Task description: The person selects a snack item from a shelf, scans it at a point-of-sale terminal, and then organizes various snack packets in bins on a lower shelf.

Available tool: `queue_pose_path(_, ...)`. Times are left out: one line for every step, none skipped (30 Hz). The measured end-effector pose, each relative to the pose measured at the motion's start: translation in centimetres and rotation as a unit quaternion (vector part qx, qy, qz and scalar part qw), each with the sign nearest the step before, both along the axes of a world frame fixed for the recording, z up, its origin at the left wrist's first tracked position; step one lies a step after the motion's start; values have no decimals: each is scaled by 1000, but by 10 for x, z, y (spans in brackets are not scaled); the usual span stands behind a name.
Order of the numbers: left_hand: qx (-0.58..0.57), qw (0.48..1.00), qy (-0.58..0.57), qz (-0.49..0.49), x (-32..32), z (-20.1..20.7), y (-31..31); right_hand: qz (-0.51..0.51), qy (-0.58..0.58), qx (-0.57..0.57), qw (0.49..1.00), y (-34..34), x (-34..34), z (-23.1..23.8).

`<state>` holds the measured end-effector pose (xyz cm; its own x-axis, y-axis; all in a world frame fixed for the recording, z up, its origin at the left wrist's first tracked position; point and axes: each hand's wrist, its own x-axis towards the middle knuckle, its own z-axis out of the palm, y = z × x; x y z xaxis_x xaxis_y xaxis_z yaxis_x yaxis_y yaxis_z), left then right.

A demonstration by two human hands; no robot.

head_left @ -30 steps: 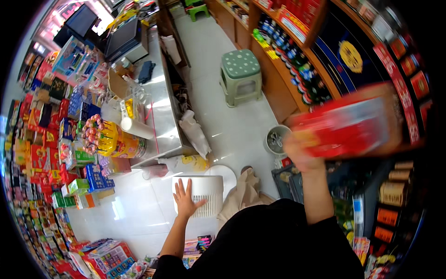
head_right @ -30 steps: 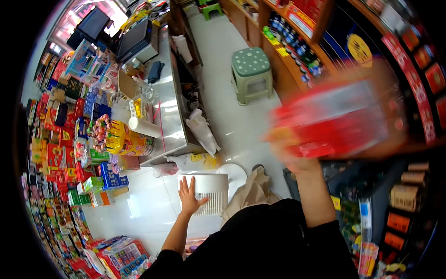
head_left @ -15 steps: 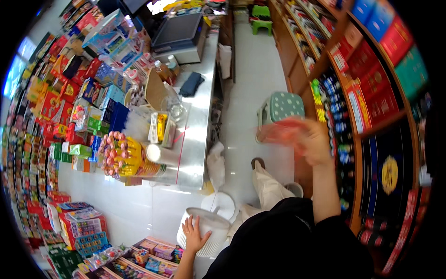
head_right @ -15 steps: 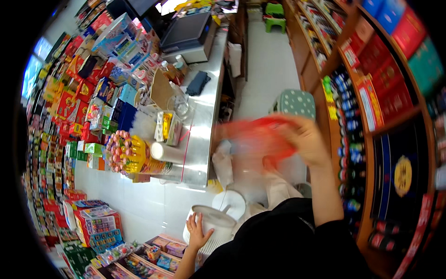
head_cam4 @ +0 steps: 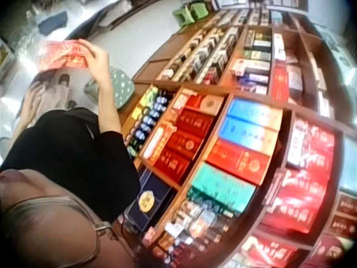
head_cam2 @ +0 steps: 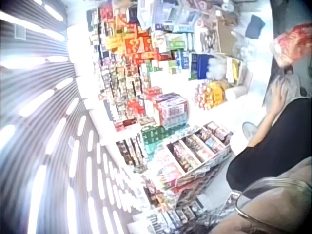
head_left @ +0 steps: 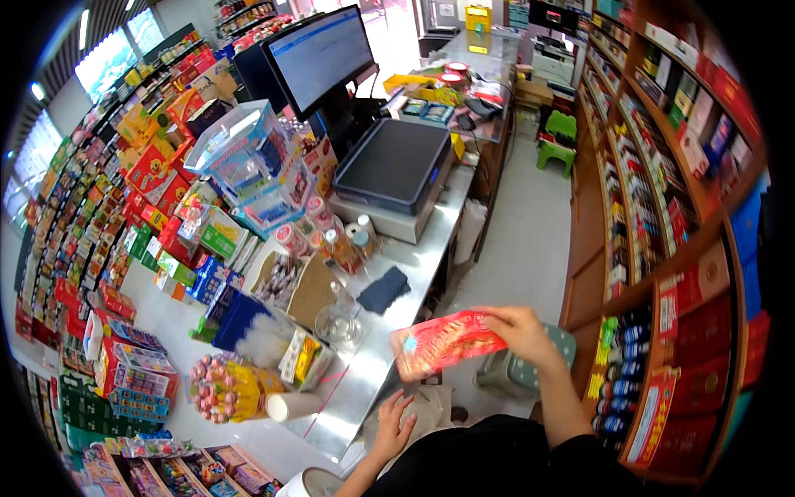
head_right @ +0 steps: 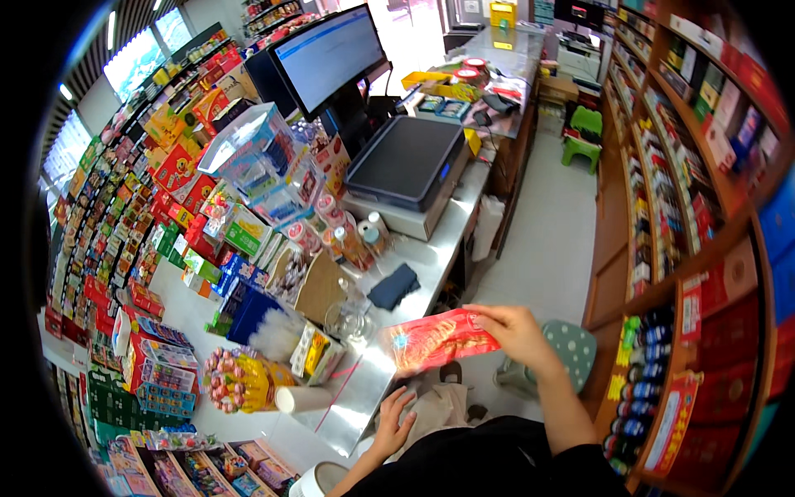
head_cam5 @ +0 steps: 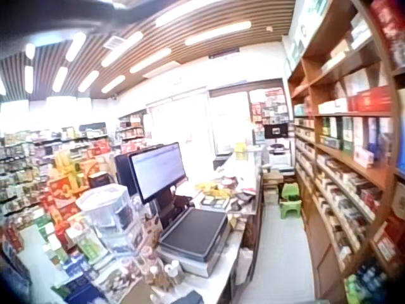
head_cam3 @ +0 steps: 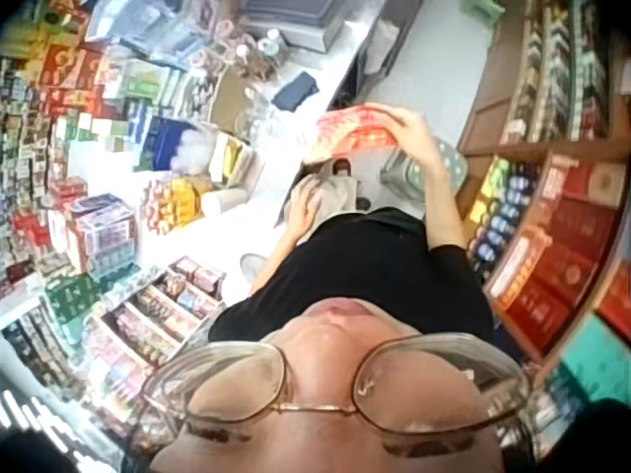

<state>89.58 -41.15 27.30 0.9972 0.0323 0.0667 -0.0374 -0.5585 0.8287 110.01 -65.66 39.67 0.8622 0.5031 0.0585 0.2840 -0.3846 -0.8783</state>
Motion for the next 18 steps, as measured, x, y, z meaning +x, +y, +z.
queue_pose_path(-5,1000,-19,12,25,1,1,-3,-39,-49,998,11,19,1)
queue_pose_path(-11,999,-29,18,49,-2,1,-7,-54,-49,997,13,36,8)
queue_pose_path(-15,999,-39,25,68,-7,3,0,-54,4,999,12,57,18)
queue_pose_path(-27,998,-39,38,87,-12,13,43,-14,145,988,10,76,28)
queue_pose_path(-50,997,-44,40,112,-17,17,218,167,488,828,0,94,33)
queue_pose_path(-71,995,-49,45,133,-18,23,385,237,698,555,0,112,44)
queue_pose_path(-130,990,-48,35,168,-16,16,469,217,772,371,-1,126,74)
queue_pose_path(-151,987,-31,39,188,-5,22,508,169,811,237,16,139,95)
queue_pose_path(-176,983,-8,40,206,7,29,478,187,818,261,23,156,93)
queue_pose_path(-206,978,8,34,228,18,31,451,199,820,291,26,175,92)
queue_pose_path(-286,958,10,14,256,25,23,476,349,706,391,6,209,53)
queue_pose_path(-366,930,36,12,273,29,26,419,323,568,631,16,229,39)
queue_pose_path(-438,894,90,31,290,50,30,399,286,361,793,27,248,27)
queue_pose_path(-503,850,140,65,294,70,38,241,20,93,966,69,245,44)
queue_pose_path(-662,735,147,-23,319,70,28,268,-14,35,963,70,263,35)
queue_pose_path(-701,691,171,-50,331,77,27,314,-48,-11,948,80,280,20)
queue_pose_path(-683,710,161,-68,338,72,26,347,-42,-12,937,92,297,15)
queue_pose_path(-663,728,151,-85,344,68,24,381,-36,-14,924,104,314,13)
